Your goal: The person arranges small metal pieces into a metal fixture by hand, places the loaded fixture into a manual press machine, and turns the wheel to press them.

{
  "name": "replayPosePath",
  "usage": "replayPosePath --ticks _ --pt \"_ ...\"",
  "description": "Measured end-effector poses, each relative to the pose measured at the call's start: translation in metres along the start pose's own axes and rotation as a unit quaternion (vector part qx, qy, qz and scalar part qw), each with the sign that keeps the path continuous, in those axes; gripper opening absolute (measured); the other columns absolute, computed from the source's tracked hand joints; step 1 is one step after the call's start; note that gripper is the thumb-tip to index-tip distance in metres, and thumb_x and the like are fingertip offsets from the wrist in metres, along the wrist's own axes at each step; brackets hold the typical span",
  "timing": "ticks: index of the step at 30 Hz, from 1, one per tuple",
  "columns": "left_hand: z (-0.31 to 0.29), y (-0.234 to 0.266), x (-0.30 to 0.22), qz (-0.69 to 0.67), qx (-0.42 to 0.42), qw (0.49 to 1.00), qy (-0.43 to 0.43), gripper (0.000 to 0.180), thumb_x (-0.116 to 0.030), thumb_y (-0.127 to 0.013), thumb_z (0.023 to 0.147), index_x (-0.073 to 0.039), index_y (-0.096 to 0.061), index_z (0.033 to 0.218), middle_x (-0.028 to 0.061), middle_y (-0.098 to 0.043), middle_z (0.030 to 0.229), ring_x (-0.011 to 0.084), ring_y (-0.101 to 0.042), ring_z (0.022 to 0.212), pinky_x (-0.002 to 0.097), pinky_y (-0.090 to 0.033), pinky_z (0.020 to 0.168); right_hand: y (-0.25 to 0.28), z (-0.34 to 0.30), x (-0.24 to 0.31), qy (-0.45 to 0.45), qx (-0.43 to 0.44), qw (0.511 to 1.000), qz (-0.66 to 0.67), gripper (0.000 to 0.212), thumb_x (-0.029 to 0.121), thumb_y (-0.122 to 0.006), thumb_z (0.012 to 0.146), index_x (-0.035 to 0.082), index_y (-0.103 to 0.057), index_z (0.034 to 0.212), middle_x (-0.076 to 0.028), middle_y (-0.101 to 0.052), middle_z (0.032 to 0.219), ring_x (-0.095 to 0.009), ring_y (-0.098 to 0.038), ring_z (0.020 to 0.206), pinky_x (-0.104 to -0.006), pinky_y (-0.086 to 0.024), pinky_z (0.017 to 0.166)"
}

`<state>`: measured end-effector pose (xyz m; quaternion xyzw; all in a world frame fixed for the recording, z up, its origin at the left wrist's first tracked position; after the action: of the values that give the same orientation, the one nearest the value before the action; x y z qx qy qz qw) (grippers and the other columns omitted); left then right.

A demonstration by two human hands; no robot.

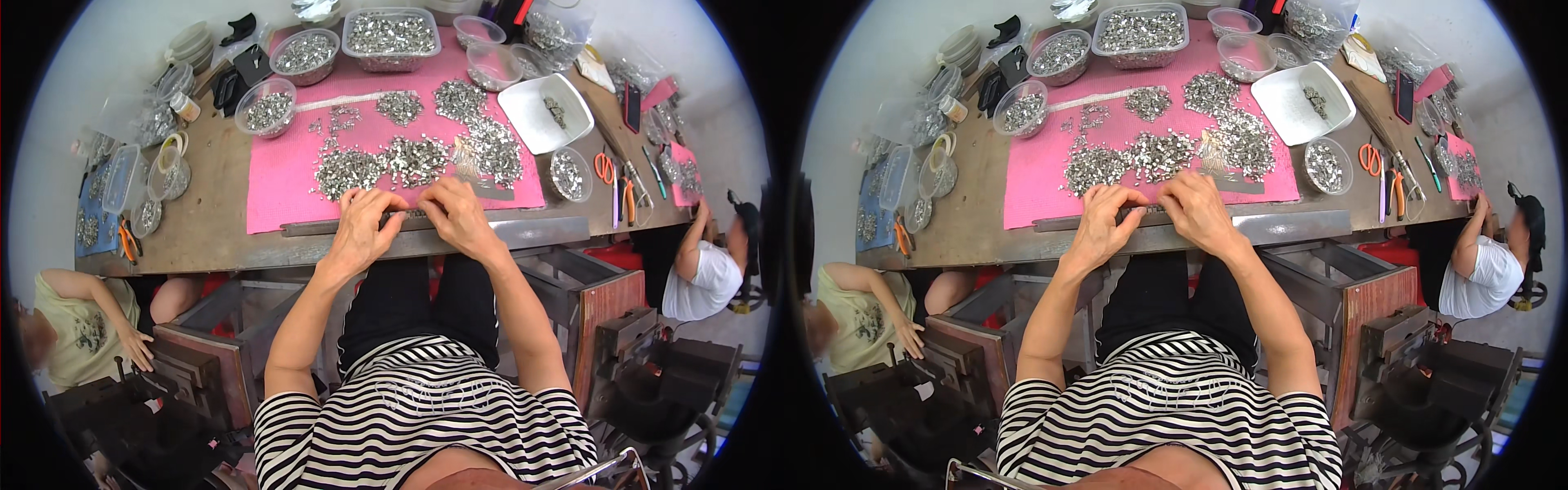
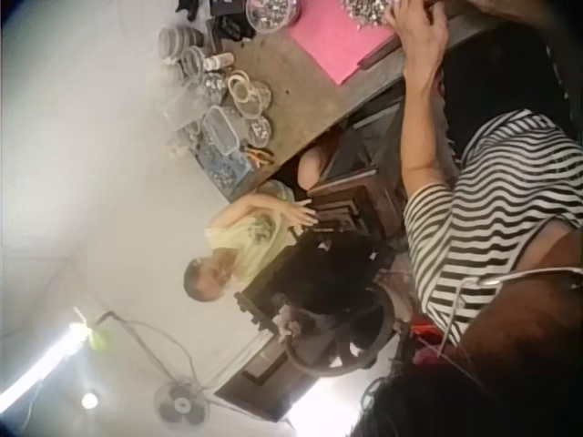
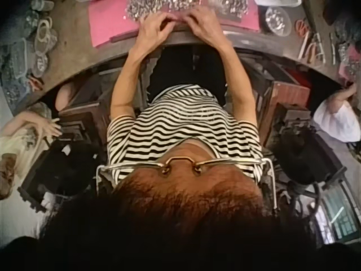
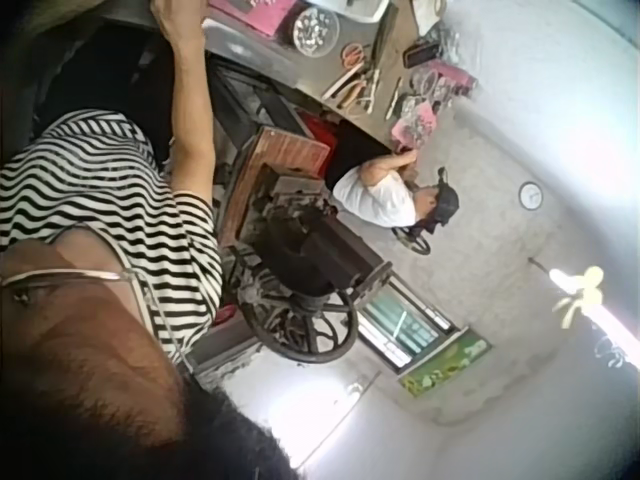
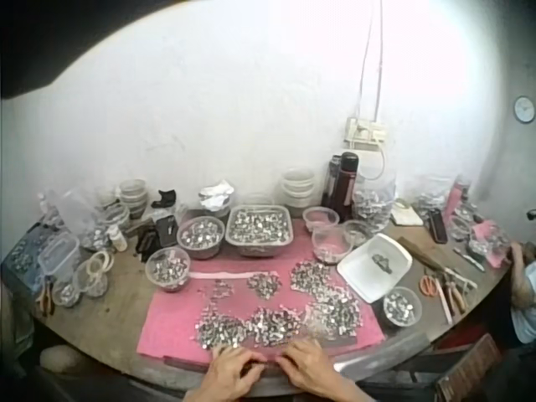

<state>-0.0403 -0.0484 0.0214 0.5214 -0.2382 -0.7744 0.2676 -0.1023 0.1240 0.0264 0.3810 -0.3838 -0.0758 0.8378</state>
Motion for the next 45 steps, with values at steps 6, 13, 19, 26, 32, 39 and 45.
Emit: replayPosePath --ticks 6,13,19,26,32,39,45 --pt "-0.002 -0.007 -0.001 0.035 -0.045 0.998 -0.019 0.012 -0.011 -0.068 0.092 -0.008 -0.070 0.103 0.0045 -0.066 0.093 0.0235 -0.061 0.091 0.0462 -0.034 0.102 -0.004 -0.011 0.005 0.022 -0.021 0.999 -0.032 0.006 0.008 -0.073 0.087 0.006 -0.072 0.093 -0.007 -0.064 0.090 -0.027 -0.059 0.086 -0.0388 -0.043 0.079" --pt "0.008 -0.010 -0.010 0.107 -0.082 0.990 -0.050 0.018 -0.015 -0.070 0.092 -0.011 -0.072 0.109 0.0035 -0.068 0.115 0.0265 -0.058 0.116 0.0627 -0.025 0.112 0.002 0.004 -0.016 -0.006 -0.035 0.999 -0.010 0.009 0.005 -0.070 0.089 0.004 -0.073 0.097 -0.011 -0.065 0.084 -0.029 -0.064 0.080 -0.0393 -0.046 0.074" --pt "0.003 -0.012 -0.014 0.092 -0.061 0.991 -0.075 0.016 -0.018 -0.078 0.085 -0.013 -0.071 0.098 0.0029 -0.069 0.111 0.0270 -0.059 0.119 0.0619 -0.024 0.114 0.008 0.010 -0.027 -0.032 0.000 0.998 -0.060 0.006 0.007 -0.067 0.089 0.006 -0.070 0.095 -0.012 -0.064 0.089 -0.033 -0.064 0.086 -0.0428 -0.046 0.079" --pt "0.000 -0.024 -0.013 0.131 -0.074 0.986 -0.077 0.013 -0.013 -0.075 0.087 -0.010 -0.067 0.096 0.0043 -0.067 0.111 0.0280 -0.058 0.117 0.0624 -0.025 0.113 0.015 0.007 -0.033 -0.082 0.009 0.996 -0.030 0.003 0.007 -0.069 0.089 0.005 -0.069 0.090 -0.011 -0.065 0.087 -0.031 -0.065 0.086 -0.0425 -0.046 0.077" --pt "0.001 -0.021 -0.018 0.124 -0.115 0.984 -0.063 0.012 -0.014 -0.072 0.089 -0.010 -0.064 0.097 0.0039 -0.065 0.106 0.0273 -0.058 0.111 0.0638 -0.027 0.111 0.010 0.014 -0.029 -0.101 0.033 0.994 0.021 0.011 0.015 -0.075 0.086 0.005 -0.069 0.084 -0.009 -0.067 0.085 -0.029 -0.064 0.083 -0.0429 -0.044 0.076" --pt "0.015 0.013 0.006 0.163 -0.132 0.978 -0.018 0.009 -0.020 -0.075 0.088 -0.012 -0.070 0.091 0.0008 -0.064 0.087 0.0233 -0.057 0.090 0.0475 -0.033 0.100 0.003 0.010 -0.033 -0.100 0.026 0.993 -0.047 0.011 0.014 -0.074 0.086 0.005 -0.068 0.084 -0.010 -0.065 0.083 -0.031 -0.062 0.085 -0.0445 -0.042 0.080" --pt "0.020 0.006 0.015 0.172 -0.076 0.982 -0.009 0.016 -0.024 -0.081 0.081 -0.012 -0.072 0.087 0.0029 -0.061 0.086 0.0243 -0.056 0.094 0.0486 -0.032 0.099 0.007 -0.004 -0.001 -0.077 0.018 0.996 0.049 0.005 0.007 -0.068 0.089 0.004 -0.067 0.086 -0.009 -0.062 0.086 -0.030 -0.060 0.084 -0.0418 -0.042 0.079"
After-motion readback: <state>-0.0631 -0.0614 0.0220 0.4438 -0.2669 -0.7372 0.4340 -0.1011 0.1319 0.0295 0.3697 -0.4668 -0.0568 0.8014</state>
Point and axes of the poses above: each hand's wrist, its own z-axis towards the middle knuckle, its own y-axis out of the back of the hand, x = y × z, the point moved 4 cm from there along z, towards the middle knuckle
